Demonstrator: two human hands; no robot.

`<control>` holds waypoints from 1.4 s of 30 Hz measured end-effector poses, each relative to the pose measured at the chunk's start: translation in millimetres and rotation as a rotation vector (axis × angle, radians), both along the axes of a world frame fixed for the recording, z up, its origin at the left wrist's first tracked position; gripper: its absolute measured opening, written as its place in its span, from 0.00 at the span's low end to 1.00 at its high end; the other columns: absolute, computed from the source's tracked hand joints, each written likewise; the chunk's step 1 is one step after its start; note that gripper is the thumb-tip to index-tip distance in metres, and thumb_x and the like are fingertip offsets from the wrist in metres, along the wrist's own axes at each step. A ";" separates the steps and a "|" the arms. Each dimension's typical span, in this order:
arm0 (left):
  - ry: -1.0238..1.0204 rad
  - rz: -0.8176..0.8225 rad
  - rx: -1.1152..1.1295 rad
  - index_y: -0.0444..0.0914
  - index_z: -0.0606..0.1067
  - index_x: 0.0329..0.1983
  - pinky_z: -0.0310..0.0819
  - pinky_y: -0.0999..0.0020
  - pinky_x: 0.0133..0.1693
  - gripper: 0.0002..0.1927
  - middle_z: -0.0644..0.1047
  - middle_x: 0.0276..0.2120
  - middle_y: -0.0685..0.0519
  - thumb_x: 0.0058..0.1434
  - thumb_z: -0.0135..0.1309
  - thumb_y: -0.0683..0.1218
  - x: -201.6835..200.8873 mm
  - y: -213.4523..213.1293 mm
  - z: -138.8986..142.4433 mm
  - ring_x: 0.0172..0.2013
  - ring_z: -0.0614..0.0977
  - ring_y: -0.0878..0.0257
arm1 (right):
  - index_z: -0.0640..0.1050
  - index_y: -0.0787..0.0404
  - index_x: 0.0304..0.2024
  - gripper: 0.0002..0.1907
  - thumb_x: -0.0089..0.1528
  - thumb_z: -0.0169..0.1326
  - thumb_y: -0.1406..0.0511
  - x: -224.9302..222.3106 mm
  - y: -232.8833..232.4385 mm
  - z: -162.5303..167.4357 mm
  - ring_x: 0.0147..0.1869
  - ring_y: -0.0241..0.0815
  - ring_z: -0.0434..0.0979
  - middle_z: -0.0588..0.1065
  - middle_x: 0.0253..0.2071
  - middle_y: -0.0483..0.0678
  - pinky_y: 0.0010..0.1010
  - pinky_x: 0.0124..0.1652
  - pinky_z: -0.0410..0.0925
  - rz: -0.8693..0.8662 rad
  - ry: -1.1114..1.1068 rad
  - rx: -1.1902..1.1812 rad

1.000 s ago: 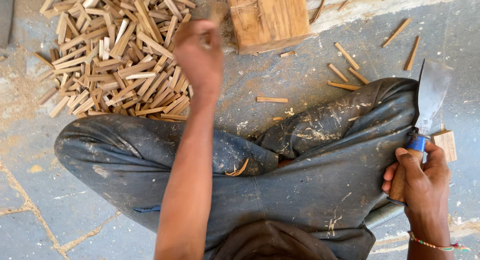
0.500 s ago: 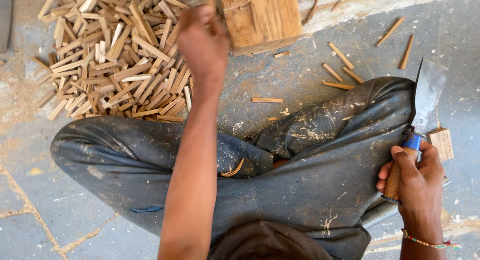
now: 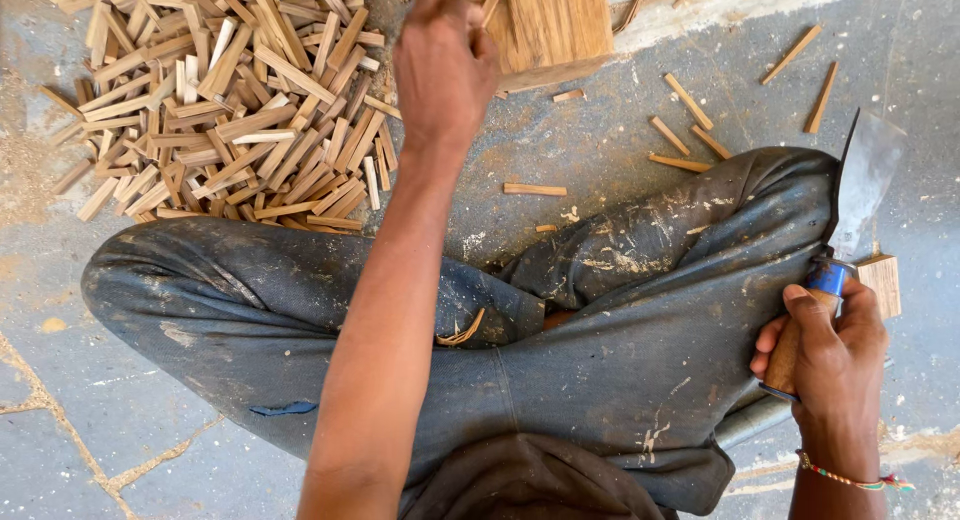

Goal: The person shapes small wood pieces using a tool while sitting on the floor, handling each piece one by one.

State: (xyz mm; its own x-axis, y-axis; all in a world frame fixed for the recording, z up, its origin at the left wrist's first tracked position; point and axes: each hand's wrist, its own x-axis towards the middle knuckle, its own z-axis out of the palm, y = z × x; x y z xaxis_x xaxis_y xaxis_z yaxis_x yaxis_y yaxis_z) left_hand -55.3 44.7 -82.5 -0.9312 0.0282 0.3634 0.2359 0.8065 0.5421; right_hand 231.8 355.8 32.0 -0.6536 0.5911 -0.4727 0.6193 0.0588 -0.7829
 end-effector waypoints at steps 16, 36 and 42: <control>-0.225 0.093 0.251 0.34 0.82 0.39 0.85 0.67 0.33 0.11 0.86 0.29 0.48 0.53 0.67 0.38 19.9 -10.3 25.0 0.26 0.88 0.63 | 0.64 0.65 0.53 0.15 0.70 0.52 0.66 0.3 0.1 0.7 0.21 0.40 0.69 0.69 0.24 0.51 0.31 0.19 0.65 0.008 0.020 -0.011; -0.528 0.087 0.494 0.36 0.80 0.28 0.77 0.82 0.14 0.10 0.81 0.18 0.53 0.57 0.68 0.46 -10.3 -14.0 22.3 0.15 0.83 0.74 | 0.64 0.66 0.70 0.31 0.64 0.52 0.71 2.9 -57.1 38.1 0.28 0.42 0.77 0.76 0.30 0.53 0.32 0.28 0.71 0.202 0.016 -0.010; -0.499 0.078 0.404 0.37 0.79 0.28 0.77 0.82 0.13 0.11 0.81 0.20 0.53 0.53 0.71 0.45 -6.8 -10.3 27.9 0.15 0.84 0.72 | 0.63 0.63 0.69 0.32 0.63 0.54 0.69 -8.9 -99.9 34.9 0.28 0.39 0.76 0.76 0.30 0.51 0.29 0.27 0.70 0.314 0.134 -0.266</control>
State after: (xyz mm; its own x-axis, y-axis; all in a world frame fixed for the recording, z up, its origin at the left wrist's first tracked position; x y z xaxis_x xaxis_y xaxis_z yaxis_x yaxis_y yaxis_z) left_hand -62.1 34.4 -54.6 -0.9847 -0.0946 -0.1463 -0.1742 0.5202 0.8361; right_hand 222.9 255.9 66.9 -0.8484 0.2233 -0.4800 0.4950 0.0135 -0.8688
